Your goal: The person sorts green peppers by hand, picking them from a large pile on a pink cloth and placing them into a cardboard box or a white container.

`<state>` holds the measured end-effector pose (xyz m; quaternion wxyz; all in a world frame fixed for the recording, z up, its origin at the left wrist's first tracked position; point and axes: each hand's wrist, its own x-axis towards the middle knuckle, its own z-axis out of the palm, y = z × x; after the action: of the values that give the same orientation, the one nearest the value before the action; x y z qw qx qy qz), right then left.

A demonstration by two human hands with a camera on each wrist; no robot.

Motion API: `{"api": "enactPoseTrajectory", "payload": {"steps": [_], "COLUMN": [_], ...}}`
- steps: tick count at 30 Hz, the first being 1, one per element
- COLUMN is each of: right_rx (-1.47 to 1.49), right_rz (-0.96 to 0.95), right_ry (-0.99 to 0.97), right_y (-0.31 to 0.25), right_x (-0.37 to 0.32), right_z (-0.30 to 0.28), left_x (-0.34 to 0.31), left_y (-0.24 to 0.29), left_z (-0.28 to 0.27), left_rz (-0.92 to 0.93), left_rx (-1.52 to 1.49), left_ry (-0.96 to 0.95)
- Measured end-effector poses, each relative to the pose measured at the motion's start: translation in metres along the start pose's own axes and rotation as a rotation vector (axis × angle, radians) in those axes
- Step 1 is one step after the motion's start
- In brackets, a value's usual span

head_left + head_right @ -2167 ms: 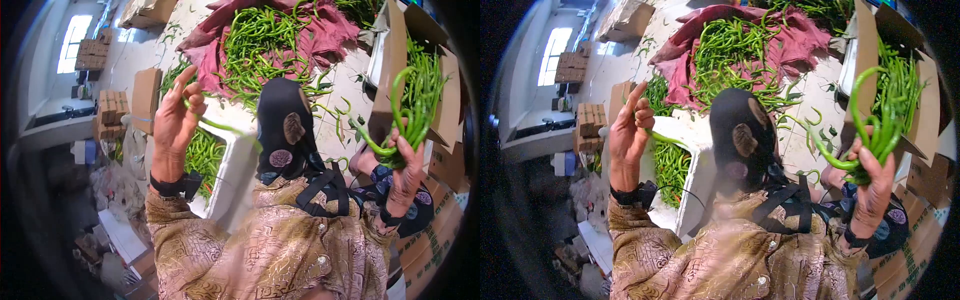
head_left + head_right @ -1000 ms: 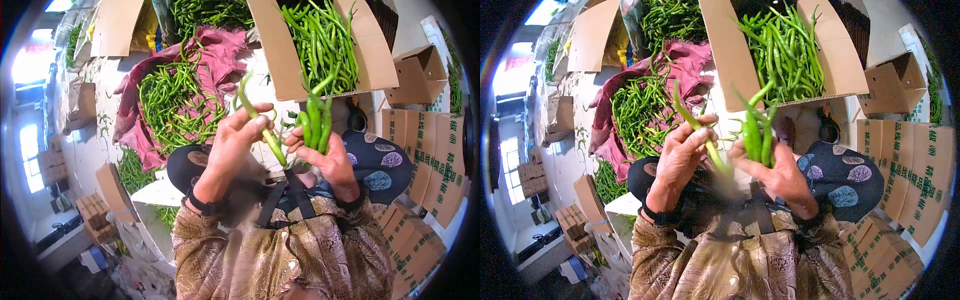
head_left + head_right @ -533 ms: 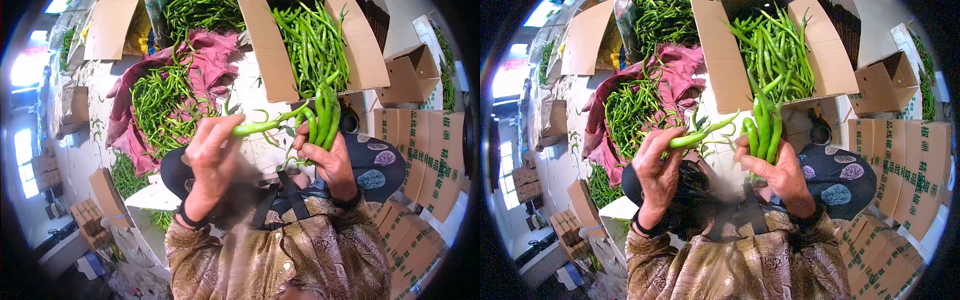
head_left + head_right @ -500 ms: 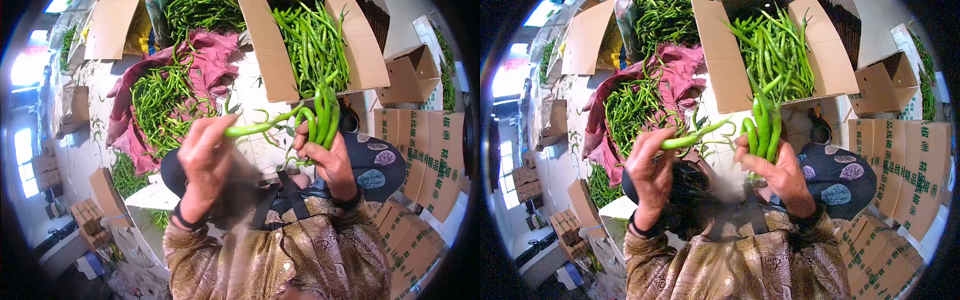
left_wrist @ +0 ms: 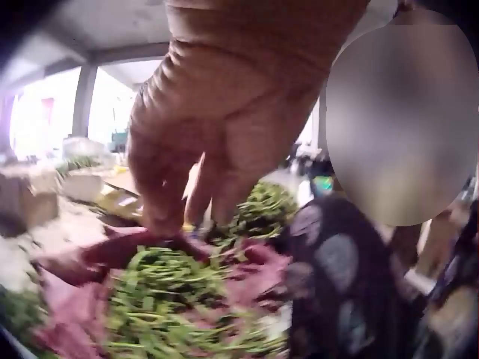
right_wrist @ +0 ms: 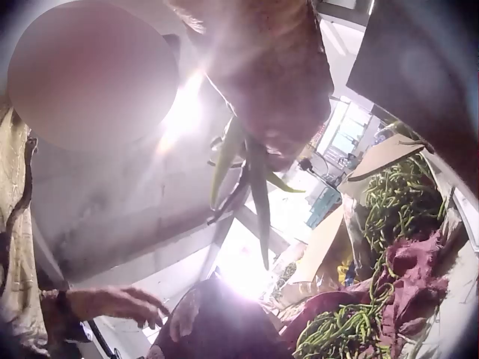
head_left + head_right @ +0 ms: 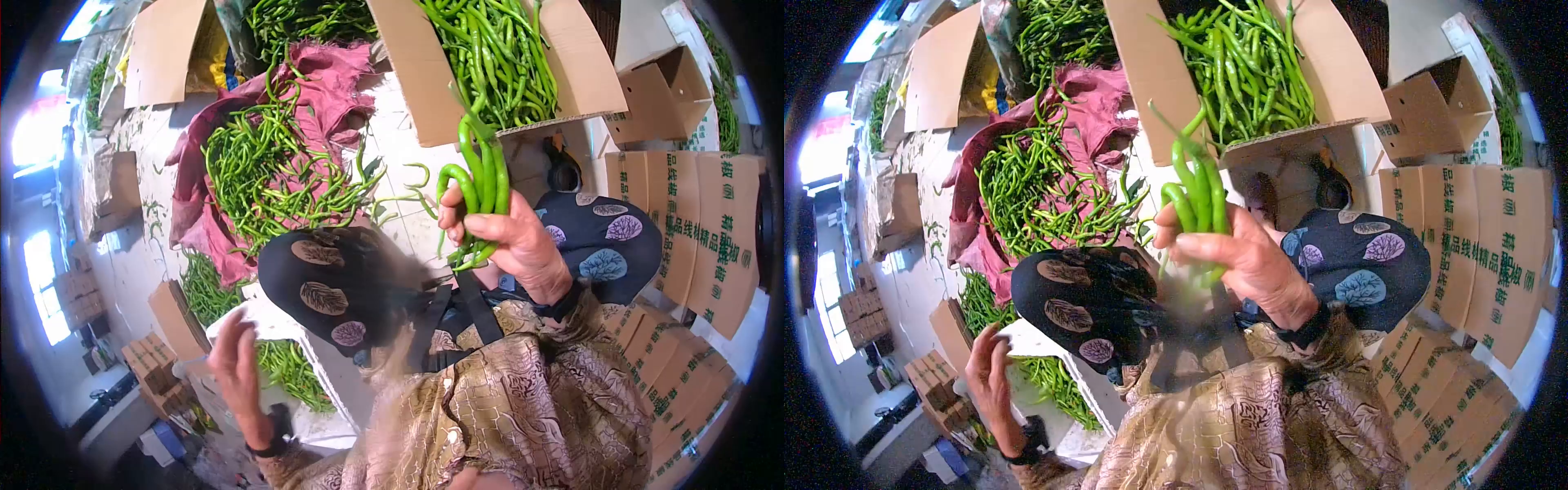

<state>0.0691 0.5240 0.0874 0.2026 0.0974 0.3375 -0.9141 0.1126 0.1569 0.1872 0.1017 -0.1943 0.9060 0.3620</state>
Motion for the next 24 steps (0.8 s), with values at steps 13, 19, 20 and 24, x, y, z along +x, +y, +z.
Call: {"api": "enactPoseTrajectory", "payload": {"steps": [13, 19, 20, 24], "right_rx": [-1.450, -1.542, -1.525, -1.533], "right_rz": [-0.387, -0.483, -0.523, -0.679], "right_ry": [0.152, 0.020, -0.002, 0.146], "right_y": [0.035, 0.046, 0.038, -0.005], "right_x": [0.013, 0.013, 0.010, -0.006], "right_z": [0.017, 0.016, 0.023, 0.033], "left_x": [0.030, 0.056, 0.058, 0.068], "left_y": [0.111, 0.068, 0.066, 0.038], "left_z": [0.206, 0.226, 0.224, 0.224], "left_rz": [0.130, -0.104, -0.187, -0.286], "left_rx": [-0.674, -1.179, -1.293, -1.618], "left_ry": [-0.482, -0.485, -0.505, -0.587]}}
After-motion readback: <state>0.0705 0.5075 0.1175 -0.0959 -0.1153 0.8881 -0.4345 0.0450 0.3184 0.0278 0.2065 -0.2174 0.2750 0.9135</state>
